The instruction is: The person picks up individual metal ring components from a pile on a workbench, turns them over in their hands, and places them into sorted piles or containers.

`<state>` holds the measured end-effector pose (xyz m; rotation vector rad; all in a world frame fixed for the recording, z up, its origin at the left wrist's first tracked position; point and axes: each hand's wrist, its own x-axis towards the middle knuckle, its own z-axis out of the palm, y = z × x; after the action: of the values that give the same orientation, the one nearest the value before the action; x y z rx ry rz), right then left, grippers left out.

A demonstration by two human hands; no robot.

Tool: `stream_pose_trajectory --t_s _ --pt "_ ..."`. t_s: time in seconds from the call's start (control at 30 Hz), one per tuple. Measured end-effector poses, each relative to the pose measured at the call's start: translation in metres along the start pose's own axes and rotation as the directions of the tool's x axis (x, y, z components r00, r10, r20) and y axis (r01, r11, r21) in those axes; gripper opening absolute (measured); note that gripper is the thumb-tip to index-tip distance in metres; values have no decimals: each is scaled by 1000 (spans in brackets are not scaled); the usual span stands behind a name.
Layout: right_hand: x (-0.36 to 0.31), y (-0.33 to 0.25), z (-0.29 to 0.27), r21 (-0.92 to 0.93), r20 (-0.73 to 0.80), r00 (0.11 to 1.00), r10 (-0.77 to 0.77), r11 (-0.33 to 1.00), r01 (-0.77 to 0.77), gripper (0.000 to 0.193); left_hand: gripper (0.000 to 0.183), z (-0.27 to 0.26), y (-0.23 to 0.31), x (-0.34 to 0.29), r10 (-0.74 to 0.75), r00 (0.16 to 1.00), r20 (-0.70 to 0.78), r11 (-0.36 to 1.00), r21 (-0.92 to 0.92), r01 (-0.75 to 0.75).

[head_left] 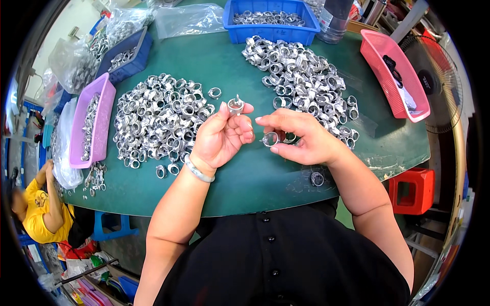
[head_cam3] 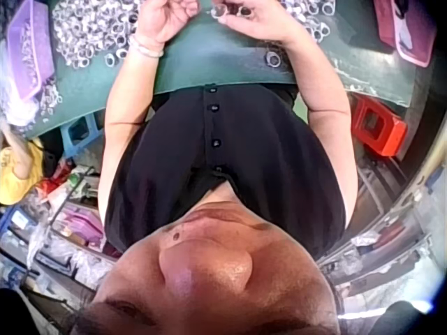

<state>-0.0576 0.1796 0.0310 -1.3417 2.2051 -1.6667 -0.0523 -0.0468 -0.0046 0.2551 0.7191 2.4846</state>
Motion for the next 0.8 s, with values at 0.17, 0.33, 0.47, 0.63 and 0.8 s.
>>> stream_pose_trajectory --t_s 0.17,0.33,0.47,0.63,0.8 --pt "0 0 0 -2 10 1000 14 1000 -14 53 49 -1 1 0 -7 1000 11 1000 8 6" --pt "0 1 0 8 7 1000 -1 1000 1 53 47 0 1 1 0 999 42 1000 22 -1" --pt "0 1 -1 15 4 1000 -5 1000 5 52 44 -1 1 0 -6 1000 25 1000 19 6" --pt "1 -1 0 22 4 1000 0 1000 0 52 40 1 4 -1 5 996 93 997 72 -12" --pt "0 -1 -2 1 -3 1000 29 1000 -29 52 31 13 5 -1 145 989 -1 924 357 -135"
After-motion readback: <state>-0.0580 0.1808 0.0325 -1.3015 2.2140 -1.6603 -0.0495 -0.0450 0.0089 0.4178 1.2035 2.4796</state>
